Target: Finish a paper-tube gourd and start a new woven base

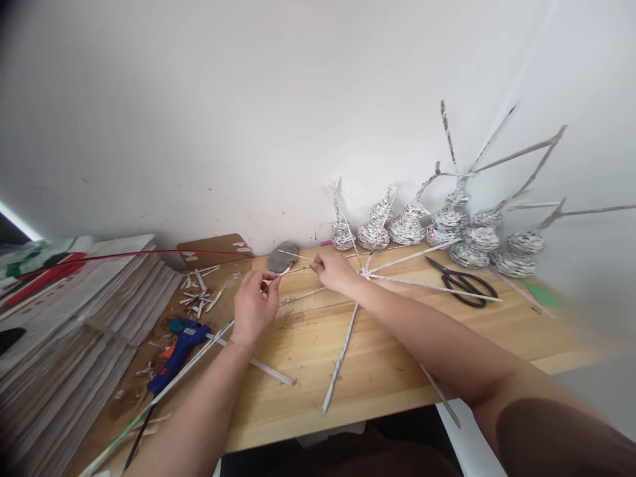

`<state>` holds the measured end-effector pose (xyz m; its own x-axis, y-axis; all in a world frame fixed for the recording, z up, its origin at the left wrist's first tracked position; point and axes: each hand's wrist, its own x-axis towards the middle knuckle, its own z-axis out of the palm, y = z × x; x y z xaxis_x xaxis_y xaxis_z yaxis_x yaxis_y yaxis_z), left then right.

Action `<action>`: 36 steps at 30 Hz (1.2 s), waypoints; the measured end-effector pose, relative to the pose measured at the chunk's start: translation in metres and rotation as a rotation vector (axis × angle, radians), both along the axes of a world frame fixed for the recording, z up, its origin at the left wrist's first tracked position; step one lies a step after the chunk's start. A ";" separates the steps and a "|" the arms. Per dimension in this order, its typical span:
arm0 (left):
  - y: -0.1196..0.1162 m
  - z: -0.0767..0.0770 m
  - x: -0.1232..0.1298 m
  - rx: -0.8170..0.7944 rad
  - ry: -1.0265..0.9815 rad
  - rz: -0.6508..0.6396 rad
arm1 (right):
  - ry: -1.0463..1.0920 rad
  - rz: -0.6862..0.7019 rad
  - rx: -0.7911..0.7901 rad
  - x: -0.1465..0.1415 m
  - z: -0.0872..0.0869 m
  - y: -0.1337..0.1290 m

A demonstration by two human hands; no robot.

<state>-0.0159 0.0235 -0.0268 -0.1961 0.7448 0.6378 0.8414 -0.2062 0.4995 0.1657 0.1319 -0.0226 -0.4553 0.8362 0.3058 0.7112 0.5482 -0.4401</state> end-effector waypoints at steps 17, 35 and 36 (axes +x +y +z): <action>0.002 0.003 -0.013 -0.006 0.058 0.084 | -0.335 0.130 0.054 -0.115 -0.007 0.040; -0.004 0.010 -0.009 0.014 0.083 0.072 | -0.199 0.052 0.009 -0.103 -0.009 0.039; -0.004 0.010 -0.009 0.016 0.085 0.069 | -0.195 0.057 0.006 -0.102 -0.010 0.038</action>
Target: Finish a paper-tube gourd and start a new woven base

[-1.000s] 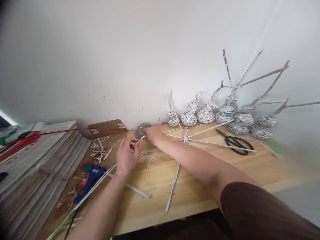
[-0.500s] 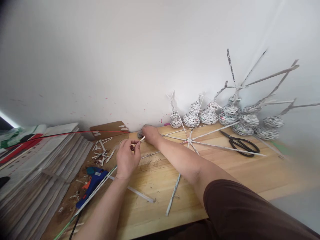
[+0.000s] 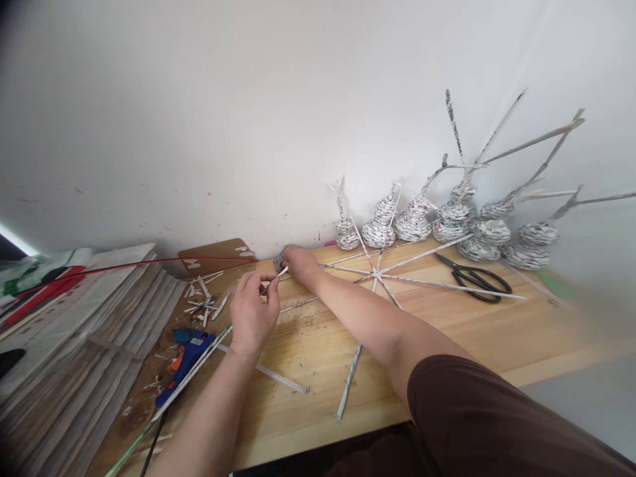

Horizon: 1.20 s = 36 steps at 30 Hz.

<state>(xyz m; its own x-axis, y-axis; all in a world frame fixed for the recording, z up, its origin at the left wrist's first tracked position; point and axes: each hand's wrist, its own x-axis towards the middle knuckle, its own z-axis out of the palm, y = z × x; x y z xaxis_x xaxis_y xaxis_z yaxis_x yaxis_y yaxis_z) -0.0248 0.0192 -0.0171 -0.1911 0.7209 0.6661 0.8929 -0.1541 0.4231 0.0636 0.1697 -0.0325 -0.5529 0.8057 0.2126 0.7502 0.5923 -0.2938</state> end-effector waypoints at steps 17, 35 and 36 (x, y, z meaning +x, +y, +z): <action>0.000 0.003 -0.002 -0.016 0.019 0.020 | 0.057 -0.056 -0.062 0.000 -0.001 -0.009; -0.003 0.004 0.004 -0.014 0.030 -0.003 | 0.653 0.103 -0.642 0.074 0.029 -0.051; -0.004 0.004 0.005 -0.010 0.029 -0.012 | 0.726 0.129 -0.719 0.080 0.031 -0.057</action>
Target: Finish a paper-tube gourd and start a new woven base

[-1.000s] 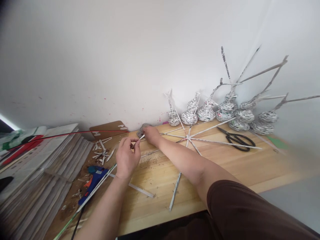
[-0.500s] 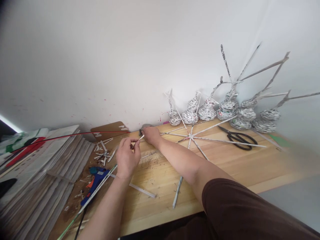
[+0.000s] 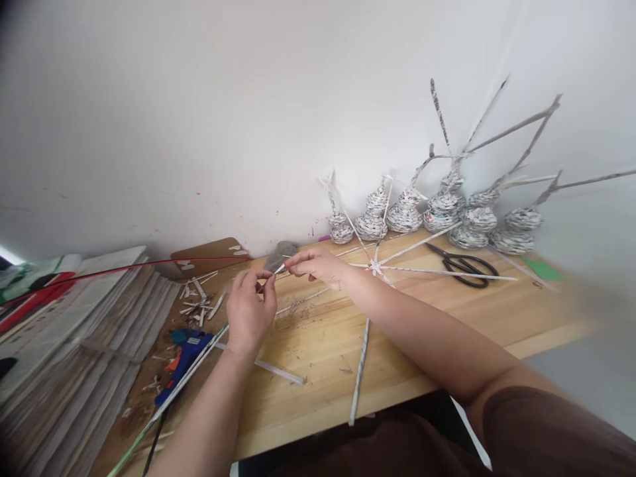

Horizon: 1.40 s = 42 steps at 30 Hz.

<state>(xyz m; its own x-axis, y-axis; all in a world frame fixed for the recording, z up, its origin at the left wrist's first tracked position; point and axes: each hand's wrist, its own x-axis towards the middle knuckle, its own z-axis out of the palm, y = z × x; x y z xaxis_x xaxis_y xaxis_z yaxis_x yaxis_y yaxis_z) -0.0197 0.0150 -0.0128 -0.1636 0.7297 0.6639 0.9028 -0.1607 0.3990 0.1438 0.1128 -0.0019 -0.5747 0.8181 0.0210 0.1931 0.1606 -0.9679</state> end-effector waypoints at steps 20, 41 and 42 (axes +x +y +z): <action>-0.012 0.009 0.011 0.047 -0.063 -0.103 | 0.047 -0.153 0.259 -0.004 0.016 -0.031; -0.021 0.013 0.018 0.054 -0.063 -0.139 | 0.237 -0.217 0.052 0.004 0.019 -0.055; -0.022 0.013 0.018 0.042 -0.062 -0.144 | 0.215 -0.245 0.110 0.003 0.016 -0.055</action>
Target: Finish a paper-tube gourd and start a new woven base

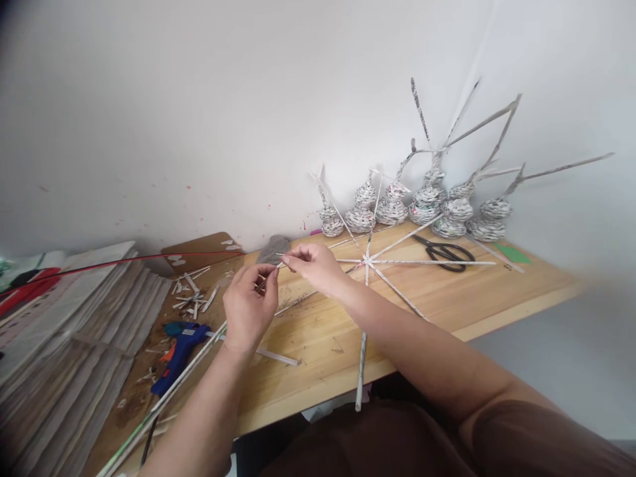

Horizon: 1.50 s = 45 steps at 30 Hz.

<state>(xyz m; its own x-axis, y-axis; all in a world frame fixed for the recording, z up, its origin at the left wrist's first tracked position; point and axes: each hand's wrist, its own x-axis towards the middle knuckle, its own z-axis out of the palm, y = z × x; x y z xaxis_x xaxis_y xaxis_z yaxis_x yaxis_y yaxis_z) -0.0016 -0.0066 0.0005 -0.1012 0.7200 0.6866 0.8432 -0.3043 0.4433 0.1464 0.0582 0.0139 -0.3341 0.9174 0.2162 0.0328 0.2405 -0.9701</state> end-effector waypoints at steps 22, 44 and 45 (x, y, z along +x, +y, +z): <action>0.001 -0.007 0.003 -0.207 0.097 -0.024 | -0.178 -0.182 0.253 -0.004 -0.028 -0.001; 0.003 -0.009 -0.001 -0.226 0.133 0.037 | 0.100 -0.059 -0.126 -0.004 -0.040 0.011; 0.003 -0.009 -0.001 -0.227 0.136 0.036 | 0.113 -0.043 -0.150 -0.004 -0.040 0.010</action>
